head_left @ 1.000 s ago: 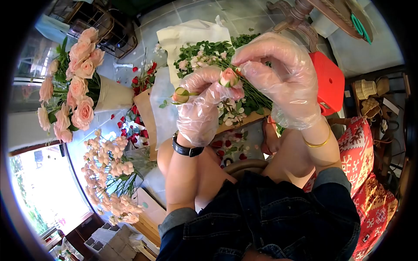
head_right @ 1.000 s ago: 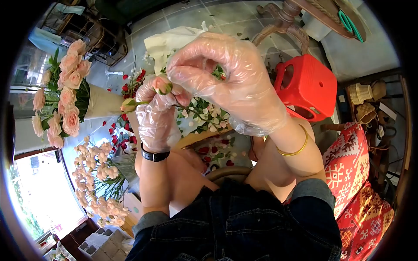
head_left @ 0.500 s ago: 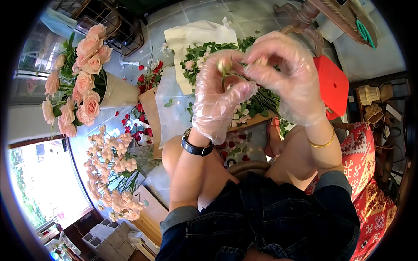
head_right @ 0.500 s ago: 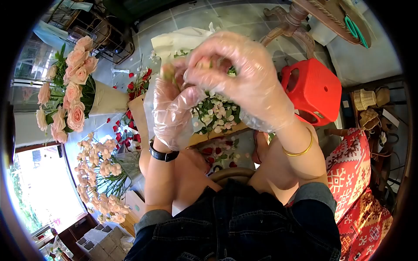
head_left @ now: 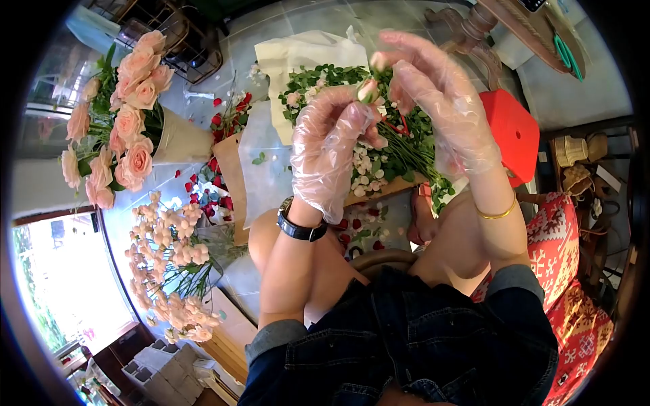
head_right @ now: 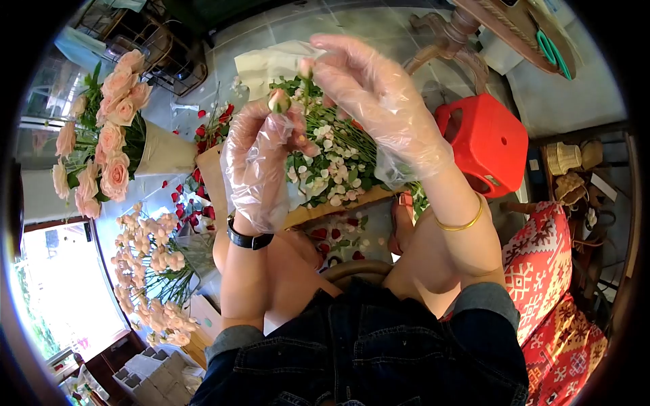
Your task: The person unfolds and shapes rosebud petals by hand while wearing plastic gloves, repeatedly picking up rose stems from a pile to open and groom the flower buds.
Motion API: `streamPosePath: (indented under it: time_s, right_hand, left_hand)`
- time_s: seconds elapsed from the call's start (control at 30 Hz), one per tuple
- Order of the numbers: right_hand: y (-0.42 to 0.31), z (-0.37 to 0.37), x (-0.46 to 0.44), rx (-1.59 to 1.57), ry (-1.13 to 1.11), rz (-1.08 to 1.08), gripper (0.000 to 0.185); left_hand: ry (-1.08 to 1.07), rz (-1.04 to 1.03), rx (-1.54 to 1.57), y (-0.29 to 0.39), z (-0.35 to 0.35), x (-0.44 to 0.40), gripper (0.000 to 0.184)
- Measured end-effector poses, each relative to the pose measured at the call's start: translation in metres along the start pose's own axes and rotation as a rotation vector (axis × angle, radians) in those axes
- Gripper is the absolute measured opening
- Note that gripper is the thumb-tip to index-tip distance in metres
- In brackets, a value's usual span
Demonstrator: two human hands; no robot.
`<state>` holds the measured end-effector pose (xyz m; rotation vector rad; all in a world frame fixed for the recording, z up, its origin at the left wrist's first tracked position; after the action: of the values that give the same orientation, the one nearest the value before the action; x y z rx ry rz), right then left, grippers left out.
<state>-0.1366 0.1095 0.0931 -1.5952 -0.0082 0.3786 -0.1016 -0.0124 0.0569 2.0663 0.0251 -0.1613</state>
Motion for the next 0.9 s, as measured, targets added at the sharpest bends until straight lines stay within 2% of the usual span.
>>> streamPosePath:
  time_s: [0.03,0.1,0.13,0.2,0.27,0.33,0.4,0.47,0.5,0.53,0.57,0.6,0.63,0.7,0.77,0.9]
  right_hand:
    - [0.002,0.001,0.000,0.001,-0.013,0.003,0.031]
    - [0.037,-0.013,0.009,0.220,-0.309,-0.250,0.038]
    - [0.043,-0.024,0.012,0.296,-0.457,-0.183,0.050]
    - [0.043,-0.053,0.021,0.303,-0.596,-0.019,0.052]
    - [0.083,-0.062,0.034,0.482,-0.612,-0.042,0.036]
    - [0.111,-0.070,0.040,0.554,-0.665,-0.310,0.017]
    - [0.100,-0.060,0.028,0.463,-0.458,-0.277,0.014]
    - [0.076,-0.036,0.007,0.586,-0.250,-0.176,0.016]
    - [0.057,-0.028,-0.001,0.601,-0.115,-0.143,0.017]
    - [0.024,-0.023,-0.004,0.527,0.072,-0.149,0.018]
    - [0.001,0.001,-0.014,0.484,0.121,0.018,0.025]
    - [-0.044,0.012,-0.018,0.666,0.153,0.258,0.030]
    - [-0.093,0.004,-0.011,0.661,0.190,0.473,0.032]
    - [-0.172,-0.014,0.011,0.670,0.247,0.828,0.034]
    - [-0.200,-0.044,0.022,0.651,0.165,0.932,0.037]
    - [-0.185,-0.151,0.023,0.620,-0.273,0.843,0.042]
  left_hand:
    - [0.009,-0.009,0.001,-0.001,0.003,0.000,0.024]
    - [-0.005,-0.075,0.051,0.000,0.008,-0.002,0.024]
    - [0.017,-0.094,0.069,0.004,0.010,-0.003,0.022]
    - [0.072,-0.089,0.174,0.004,0.017,-0.005,0.021]
    - [0.080,-0.069,0.350,0.006,0.017,-0.002,0.021]
    - [-0.034,-0.093,0.412,0.013,0.014,-0.004,0.023]
    - [-0.062,-0.035,0.269,0.019,0.017,-0.005,0.025]
    - [0.042,-0.454,0.024,0.052,0.030,-0.005,0.031]
    - [0.099,-0.539,-0.008,0.055,0.038,-0.004,0.035]
    - [0.172,-0.506,0.111,0.051,0.048,-0.005,0.032]
    - [0.252,-0.423,0.151,0.048,0.059,-0.005,0.028]
    - [0.325,-0.335,0.196,0.044,0.071,-0.005,0.025]
    - [0.346,-0.357,0.202,0.048,0.077,-0.004,0.025]
    - [0.451,-0.141,0.319,0.024,0.092,-0.007,0.017]
    - [0.458,-0.105,0.390,0.013,0.093,-0.010,0.015]
    - [0.447,-0.035,0.495,-0.004,0.087,-0.018,0.008]
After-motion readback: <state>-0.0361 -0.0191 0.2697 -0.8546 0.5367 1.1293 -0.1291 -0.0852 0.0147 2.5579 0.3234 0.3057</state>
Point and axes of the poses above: each hand's wrist, its own x-axis away from the middle knuckle, its own z-axis out of the back of the hand, y = z × x, the point moved 10 cm from there along -x, towards the middle knuckle
